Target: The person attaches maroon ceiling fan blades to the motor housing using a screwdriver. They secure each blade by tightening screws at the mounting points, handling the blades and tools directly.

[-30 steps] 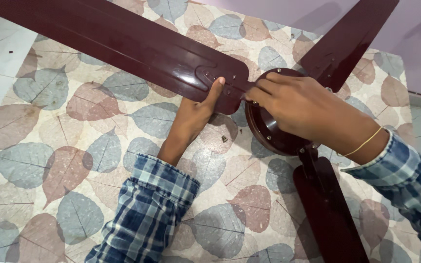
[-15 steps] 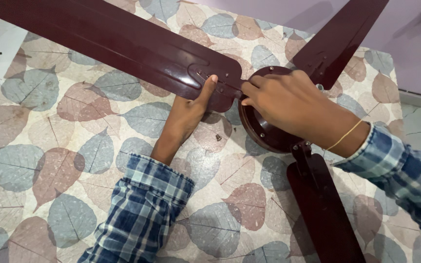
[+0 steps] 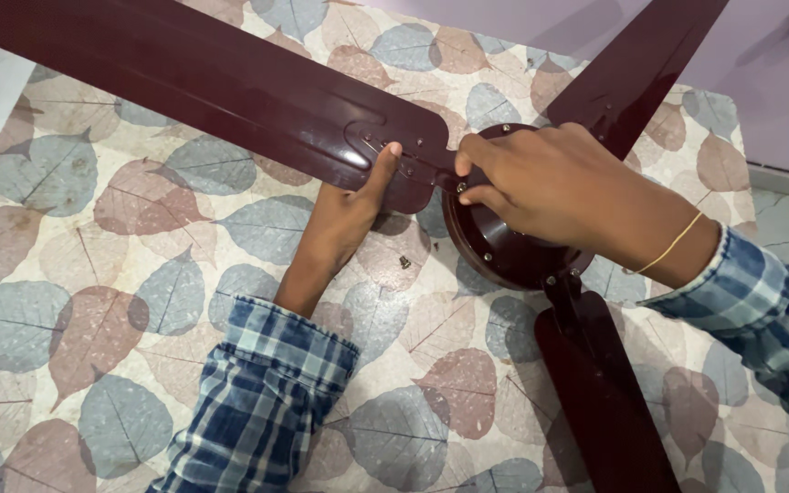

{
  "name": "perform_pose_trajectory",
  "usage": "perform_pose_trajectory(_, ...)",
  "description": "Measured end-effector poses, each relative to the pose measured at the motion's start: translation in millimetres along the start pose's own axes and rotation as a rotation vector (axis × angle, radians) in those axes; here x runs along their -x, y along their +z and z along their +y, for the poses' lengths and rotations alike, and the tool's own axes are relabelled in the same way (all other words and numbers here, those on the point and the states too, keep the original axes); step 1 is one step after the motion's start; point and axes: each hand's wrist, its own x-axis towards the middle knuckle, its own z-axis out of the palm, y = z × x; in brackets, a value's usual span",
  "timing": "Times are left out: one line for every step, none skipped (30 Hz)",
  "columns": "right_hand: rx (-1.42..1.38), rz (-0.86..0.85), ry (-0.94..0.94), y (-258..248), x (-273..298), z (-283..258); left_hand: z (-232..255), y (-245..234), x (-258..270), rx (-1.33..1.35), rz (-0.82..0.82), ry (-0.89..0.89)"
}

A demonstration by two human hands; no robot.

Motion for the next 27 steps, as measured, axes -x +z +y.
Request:
perform_pose_trajectory(0.063,-0.069,0.055,-0.2,0.6,-0.4,-0.2,-0.5,-0.1,-0.015,0.001,0.001)
perform_pose_trajectory(0.123,-0.139,0.109,0.9,1.1,-1.5,-0.8,-1.2,0.9,-0.030,0.003,0.000)
perform_pose_trajectory(0.183,-0.209,0.164,2.6,1.3,-2.8,-1.3,-1.5,1.9,-0.029,0.003,0.006)
perform_pose_trajectory(0.188,-0.201,0.152,4.0,0.7,-3.9,-0.9,-1.9,1.6,-0.028,0.004,0.016)
perform_pose_trajectory(0.193,-0.193,0.141,5.6,0.3,-5.2,-0.3,-2.1,1.6,-0.026,0.004,0.026)
perform_pose_trajectory(0.198,-0.184,0.130,7.2,0.5,-6.2,0.0,-2.1,1.8,-0.025,0.006,0.029)
perform_pose_trajectory(0.174,-0.090,0.061,8.1,1.4,-6.2,0.2,-2.2,1.9,-0.024,0.008,0.032)
perform_pose_trajectory(0.148,0.001,-0.007,9.0,2.4,-6.0,-0.2,-2.3,2.6,-0.022,0.010,0.030)
perform_pose_trajectory(0.121,0.093,-0.075,9.7,2.8,-6.0,-0.7,-2.3,3.5,-0.014,0.006,0.039)
perform_pose_trajectory(0.105,0.056,-0.039,9.2,2.2,-5.7,-0.4,-2.3,3.2,-0.006,0.003,0.052)
perform_pose_trajectory(0.090,0.020,-0.003,8.6,1.6,-6.0,0.2,-2.3,2.7,0.002,0.000,0.065)
perform_pose_trajectory(0.074,-0.018,0.034,8.3,1.9,-6.7,0.5,-2.0,2.5,-0.002,-0.001,0.056)
perform_pose_trajectory(0.074,-0.023,0.048,8.1,2.3,-7.9,0.9,-2.0,2.3,-0.006,-0.002,0.046)
perform_pose_trajectory(0.074,-0.027,0.064,8.0,3.0,-9.6,1.4,-1.8,1.9,-0.010,-0.005,0.037)
perform_pose_trajectory(0.075,-0.031,0.080,7.4,3.9,-10.9,2.0,-2.2,1.0,-0.015,-0.007,0.008)
perform_pose_trajectory(0.067,0.009,0.046,6.9,4.6,-11.7,1.9,-2.8,0.4,-0.020,-0.009,-0.023)
perform_pose_trajectory(0.060,0.050,0.012,6.2,5.4,-12.6,1.6,-2.3,0.7,-0.026,-0.011,-0.054)
perform_pose_trajectory(0.053,0.097,-0.024,5.1,5.5,-14.0,2.2,-3.2,1.5,-0.031,-0.009,-0.038)
perform_pose_trajectory(0.041,0.108,-0.021,4.3,5.9,-15.9,2.8,-3.4,3.1,-0.037,-0.007,-0.022)
perform_pose_trajectory(0.033,0.122,-0.019,2.8,6.3,-16.6,4.2,-3.3,3.0,-0.042,-0.005,-0.001)
perform_pose_trajectory(0.025,0.137,-0.016,1.8,7.0,-17.0,5.6,-4.2,2.9,-0.042,-0.008,0.019)
perform_pose_trajectory(0.022,0.141,-0.015,1.0,9.6,-16.2,6.0,-3.1,2.5,-0.037,-0.011,0.038)
perform_pose_trajectory(0.018,0.145,-0.014,0.8,13.3,-14.9,6.0,-2.6,1.3,-0.032,-0.013,0.058)
perform_pose_trajectory(0.011,0.142,-0.021,3.4,16.3,-15.0,4.7,-3.0,1.8,-0.038,-0.014,0.032)
perform_pose_trajectory(0.073,0.068,-0.031,8.9,17.6,-16.4,3.5,-2.8,0.1,-0.043,-0.015,0.006)
perform_pose_trajectory(0.129,-0.009,-0.044,16.9,18.6,-19.5,1.8,-3.8,1.0,-0.051,-0.013,-0.025)
perform_pose_trajectory(0.186,-0.085,-0.058,25.5,20.3,-22.8,0.0,-4.2,4.1,-0.034,-0.008,-0.001)
